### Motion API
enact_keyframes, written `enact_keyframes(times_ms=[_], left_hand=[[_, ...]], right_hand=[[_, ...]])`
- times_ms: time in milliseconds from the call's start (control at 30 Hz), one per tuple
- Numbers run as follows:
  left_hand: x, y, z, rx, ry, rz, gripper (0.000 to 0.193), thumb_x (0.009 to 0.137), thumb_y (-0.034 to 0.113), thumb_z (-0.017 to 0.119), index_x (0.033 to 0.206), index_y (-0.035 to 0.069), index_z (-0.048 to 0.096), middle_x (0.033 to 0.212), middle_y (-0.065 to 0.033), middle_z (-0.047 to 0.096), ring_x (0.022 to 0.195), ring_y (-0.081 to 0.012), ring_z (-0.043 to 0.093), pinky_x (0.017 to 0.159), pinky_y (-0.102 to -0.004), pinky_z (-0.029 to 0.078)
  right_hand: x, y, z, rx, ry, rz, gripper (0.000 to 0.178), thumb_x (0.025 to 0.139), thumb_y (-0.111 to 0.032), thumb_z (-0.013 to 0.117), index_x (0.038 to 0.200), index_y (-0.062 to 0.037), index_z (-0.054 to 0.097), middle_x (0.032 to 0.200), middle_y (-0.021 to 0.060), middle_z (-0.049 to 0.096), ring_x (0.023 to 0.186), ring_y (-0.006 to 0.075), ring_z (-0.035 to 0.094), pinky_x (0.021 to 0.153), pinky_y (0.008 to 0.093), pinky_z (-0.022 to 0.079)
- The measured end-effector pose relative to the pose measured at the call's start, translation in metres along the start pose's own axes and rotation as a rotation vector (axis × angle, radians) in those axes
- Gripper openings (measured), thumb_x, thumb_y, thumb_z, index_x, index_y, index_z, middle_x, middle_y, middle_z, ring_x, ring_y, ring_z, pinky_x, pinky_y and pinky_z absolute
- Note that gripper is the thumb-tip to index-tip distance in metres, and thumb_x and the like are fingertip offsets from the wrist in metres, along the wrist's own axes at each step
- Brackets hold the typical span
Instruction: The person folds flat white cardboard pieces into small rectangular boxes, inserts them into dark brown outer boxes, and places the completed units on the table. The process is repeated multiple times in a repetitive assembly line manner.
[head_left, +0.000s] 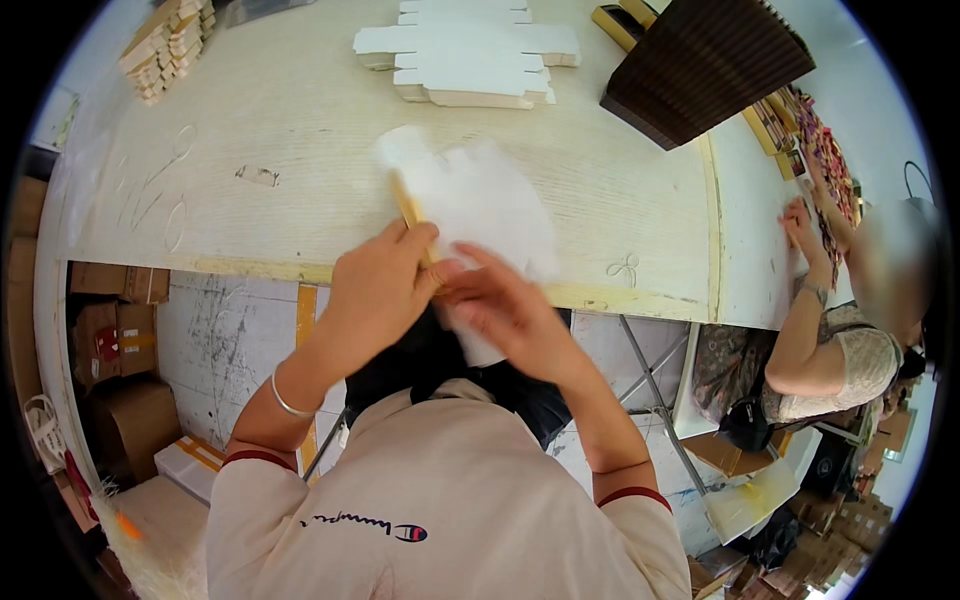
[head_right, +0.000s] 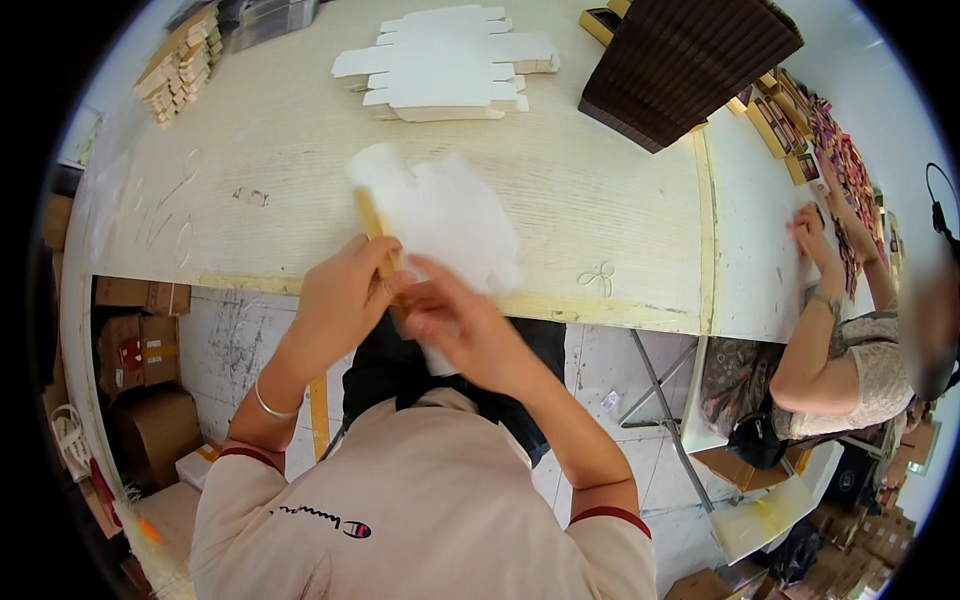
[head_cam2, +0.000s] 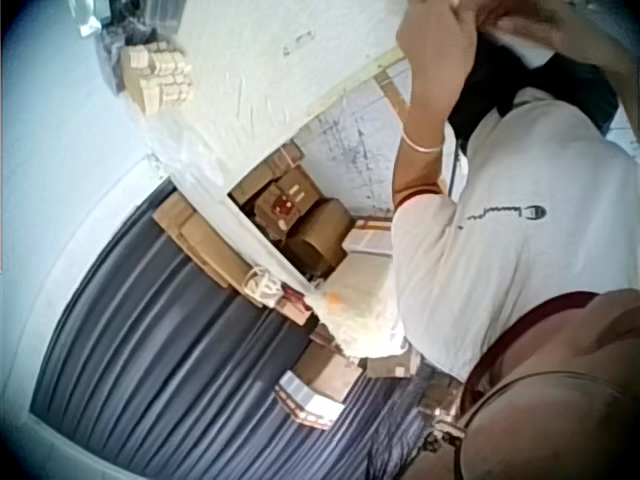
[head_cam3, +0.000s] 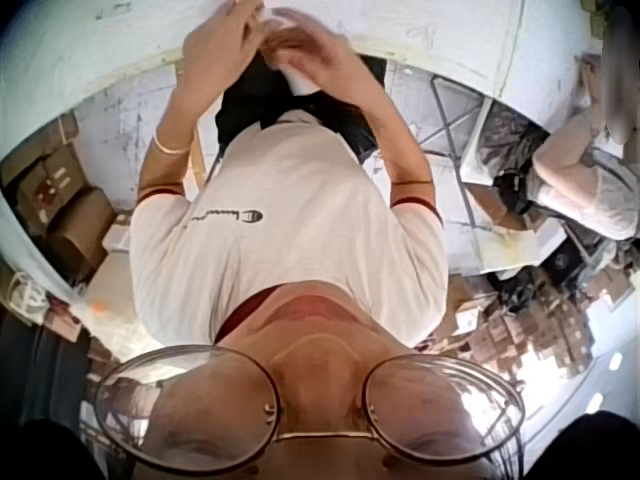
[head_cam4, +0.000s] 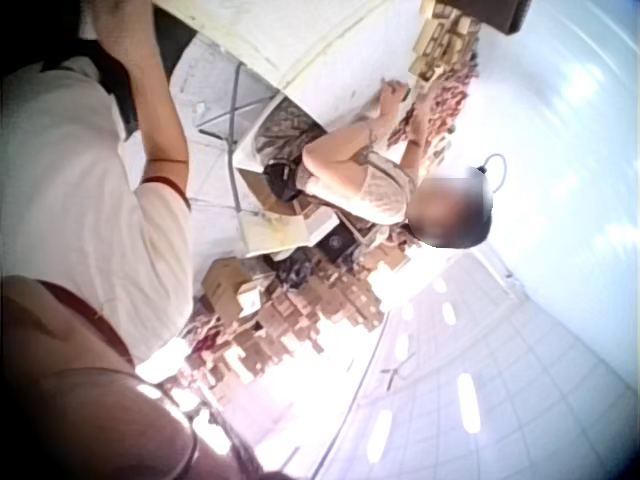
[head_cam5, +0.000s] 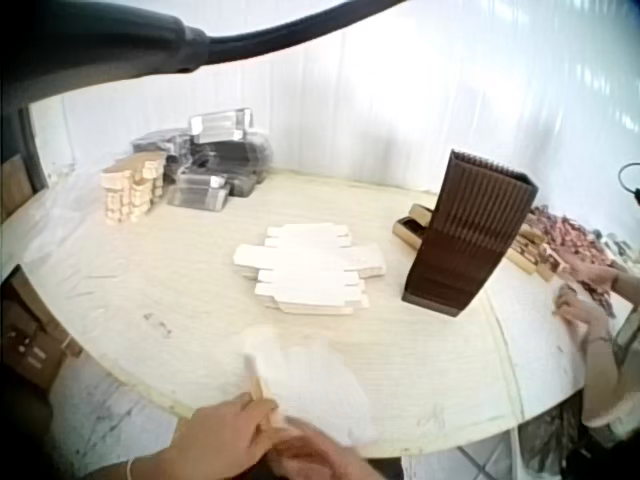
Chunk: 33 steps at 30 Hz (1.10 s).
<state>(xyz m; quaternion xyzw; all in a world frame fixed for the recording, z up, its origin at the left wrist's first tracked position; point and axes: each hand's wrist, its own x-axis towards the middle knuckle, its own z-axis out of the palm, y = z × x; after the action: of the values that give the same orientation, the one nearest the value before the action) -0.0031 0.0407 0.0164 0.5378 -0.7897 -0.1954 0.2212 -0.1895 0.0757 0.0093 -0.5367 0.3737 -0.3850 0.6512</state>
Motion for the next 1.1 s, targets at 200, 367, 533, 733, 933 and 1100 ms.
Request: enact_keyframes(times_ms=[200,367,533,733,933,1100], left_hand=[[0.023,-0.025,-0.028,0.025,-0.155,0.095,0.013,0.083,0.001,0.055,0.095,0.006,0.057,0.091,-0.0100,0.060,0.082,-0.0319,0.061,0.068,-0.0411,0.048],[0.057,-0.023,-0.016,0.058,-0.233,0.375,0.016,0.080,-0.005,0.054,0.091,0.007,0.057,0.090,-0.0077,0.058,0.083,-0.0283,0.058,0.069,-0.0382,0.045],[0.066,-0.023,-0.007,0.205,-0.219,0.541,0.012,0.079,0.000,0.056,0.086,0.010,0.060,0.085,-0.0027,0.056,0.080,-0.0239,0.055,0.071,-0.0355,0.044],[0.063,-0.028,-0.006,0.161,-0.207,0.510,0.014,0.075,-0.003,0.059,0.082,0.009,0.061,0.085,-0.0021,0.057,0.082,-0.0221,0.055,0.071,-0.0333,0.043],[0.053,-0.026,0.000,0.151,-0.183,0.497,0.013,0.075,0.000,0.062,0.083,0.009,0.062,0.090,-0.0011,0.057,0.086,-0.0227,0.054,0.074,-0.0354,0.045],[0.030,-0.013,-0.019,-0.088,-0.227,0.384,0.010,0.078,0.007,0.067,0.086,0.006,0.061,0.115,-0.0088,0.056,0.106,-0.0292,0.051,0.085,-0.0373,0.046]], right_hand=[[-0.023,-0.016,-0.041,-1.086,0.121,-0.445,0.058,0.069,-0.012,0.076,0.124,-0.0064,0.058,0.137,0.0170,0.046,0.123,0.0383,0.046,0.103,0.0457,0.038],[-0.027,0.013,-0.041,-1.351,0.001,-0.636,0.037,0.073,-0.010,0.071,0.108,-0.0053,0.062,0.117,0.0124,0.058,0.110,0.0326,0.054,0.095,0.0424,0.043],[-0.002,0.005,-0.031,-1.136,0.067,-0.417,0.018,0.076,-0.005,0.064,0.093,-0.0052,0.061,0.096,0.0093,0.055,0.090,0.0282,0.054,0.078,0.0400,0.044],[0.027,0.011,-0.028,-1.346,0.220,-0.691,0.019,0.077,-0.009,0.066,0.094,-0.0054,0.058,0.101,0.0112,0.054,0.095,0.0254,0.055,0.079,0.0353,0.044],[0.004,0.014,-0.017,-1.360,0.086,-0.663,0.031,0.075,-0.015,0.068,0.101,0.0003,0.059,0.097,0.0081,0.052,0.093,0.0236,0.054,0.081,0.0351,0.044],[0.008,0.001,-0.019,-1.173,0.028,-0.505,0.018,0.078,-0.013,0.067,0.090,-0.0019,0.060,0.091,0.0078,0.054,0.090,0.0247,0.055,0.075,0.0358,0.045]])
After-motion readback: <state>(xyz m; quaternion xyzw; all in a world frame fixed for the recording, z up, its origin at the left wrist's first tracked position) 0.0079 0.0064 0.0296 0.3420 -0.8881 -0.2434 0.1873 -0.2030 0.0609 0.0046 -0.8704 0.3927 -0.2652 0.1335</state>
